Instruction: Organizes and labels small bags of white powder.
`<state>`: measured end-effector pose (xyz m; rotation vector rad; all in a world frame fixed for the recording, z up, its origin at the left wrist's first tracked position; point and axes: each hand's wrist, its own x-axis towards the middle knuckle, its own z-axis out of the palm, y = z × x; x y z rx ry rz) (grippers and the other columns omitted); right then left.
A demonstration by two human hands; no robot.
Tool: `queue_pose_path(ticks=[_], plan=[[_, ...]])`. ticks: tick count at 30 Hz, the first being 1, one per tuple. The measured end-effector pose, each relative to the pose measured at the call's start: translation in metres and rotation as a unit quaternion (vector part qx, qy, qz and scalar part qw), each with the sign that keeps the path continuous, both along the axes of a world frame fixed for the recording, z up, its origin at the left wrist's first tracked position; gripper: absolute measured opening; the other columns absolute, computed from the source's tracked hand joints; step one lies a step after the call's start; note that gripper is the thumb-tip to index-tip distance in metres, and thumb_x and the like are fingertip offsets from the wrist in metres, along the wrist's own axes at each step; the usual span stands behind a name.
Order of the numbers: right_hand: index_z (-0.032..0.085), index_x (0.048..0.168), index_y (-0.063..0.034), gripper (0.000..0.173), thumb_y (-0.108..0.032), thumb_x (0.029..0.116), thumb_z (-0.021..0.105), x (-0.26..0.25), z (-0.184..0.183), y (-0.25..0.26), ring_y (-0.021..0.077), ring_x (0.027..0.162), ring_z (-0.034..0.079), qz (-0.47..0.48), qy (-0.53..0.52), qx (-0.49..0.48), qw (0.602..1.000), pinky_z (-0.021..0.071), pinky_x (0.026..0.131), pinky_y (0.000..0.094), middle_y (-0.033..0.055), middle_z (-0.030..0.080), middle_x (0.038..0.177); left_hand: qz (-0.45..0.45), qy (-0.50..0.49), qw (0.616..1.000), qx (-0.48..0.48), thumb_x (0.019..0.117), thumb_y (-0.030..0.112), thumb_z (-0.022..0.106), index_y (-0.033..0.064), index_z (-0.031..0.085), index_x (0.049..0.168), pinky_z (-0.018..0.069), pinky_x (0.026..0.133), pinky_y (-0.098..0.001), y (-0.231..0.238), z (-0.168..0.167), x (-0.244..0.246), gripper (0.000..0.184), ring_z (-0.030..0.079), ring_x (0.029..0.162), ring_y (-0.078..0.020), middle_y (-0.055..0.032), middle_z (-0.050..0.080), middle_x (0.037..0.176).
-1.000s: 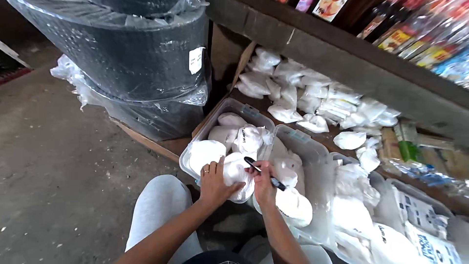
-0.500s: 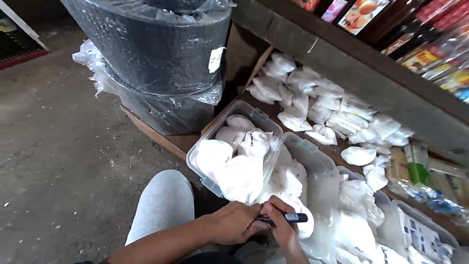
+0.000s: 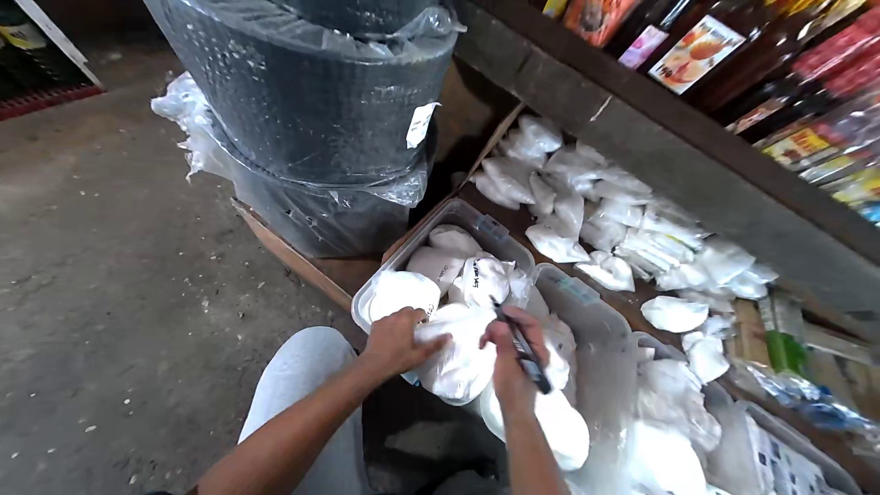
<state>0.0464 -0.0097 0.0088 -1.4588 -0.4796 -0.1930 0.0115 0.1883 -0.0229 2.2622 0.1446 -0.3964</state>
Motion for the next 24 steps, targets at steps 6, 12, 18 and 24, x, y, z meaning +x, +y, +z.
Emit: queue_pose_path(ticks=[6,12,18,24], plan=[[0.063,0.115,0.0090,0.021,-0.003,0.0982,0.060,-0.001,-0.043,0.021,0.0039,0.061,0.066,-0.024,0.093,-0.021,0.995,0.0580,0.056,0.0207,-0.0003,0.072,0.078,-0.012,-0.019,0.998,0.055,0.0792,0.077,0.066,0.0010,0.072,0.101,0.0537,0.075,-0.0576,0.001,0.000,-0.005,0.079,0.068,0.093,-0.0360,-0.0183,0.067,0.104],[0.070,0.106,0.0078,0.021,-0.010,0.0945,0.070,-0.002,-0.051,0.016,-0.0043,0.068,0.064,-0.086,-0.036,-0.081,0.992,0.0556,0.061,0.0134,-0.0018,0.073,0.085,-0.033,-0.048,0.996,0.067,0.0766,0.083,0.062,-0.0013,0.069,0.098,0.0531,0.071,-0.0556,-0.004,-0.005,-0.009,0.087,0.069,0.088,-0.0356,-0.0183,0.068,0.098],[0.067,0.109,0.0099,0.022,-0.008,0.0968,0.065,0.008,-0.039,0.002,0.0022,0.062,0.065,-0.066,-0.017,-0.092,0.993,0.0570,0.056,0.0196,0.0018,0.074,0.083,-0.078,0.085,0.993,-0.004,0.0750,0.077,0.073,0.0007,0.069,0.105,0.0519,0.083,-0.0591,0.001,0.002,0.002,0.082,0.067,0.096,-0.0372,-0.0188,0.069,0.097],[0.072,0.090,-0.0084,0.015,-0.017,0.0993,0.066,0.005,-0.040,0.006,-0.0041,0.070,0.064,0.019,-0.028,-0.086,0.996,0.0560,0.064,0.0150,-0.0100,0.070,0.080,-0.105,0.118,0.985,-0.065,0.0710,0.066,0.085,0.0021,0.068,0.089,0.0513,0.075,-0.0567,0.009,-0.009,0.018,0.068,0.063,0.083,-0.0305,-0.0131,0.065,0.085]])
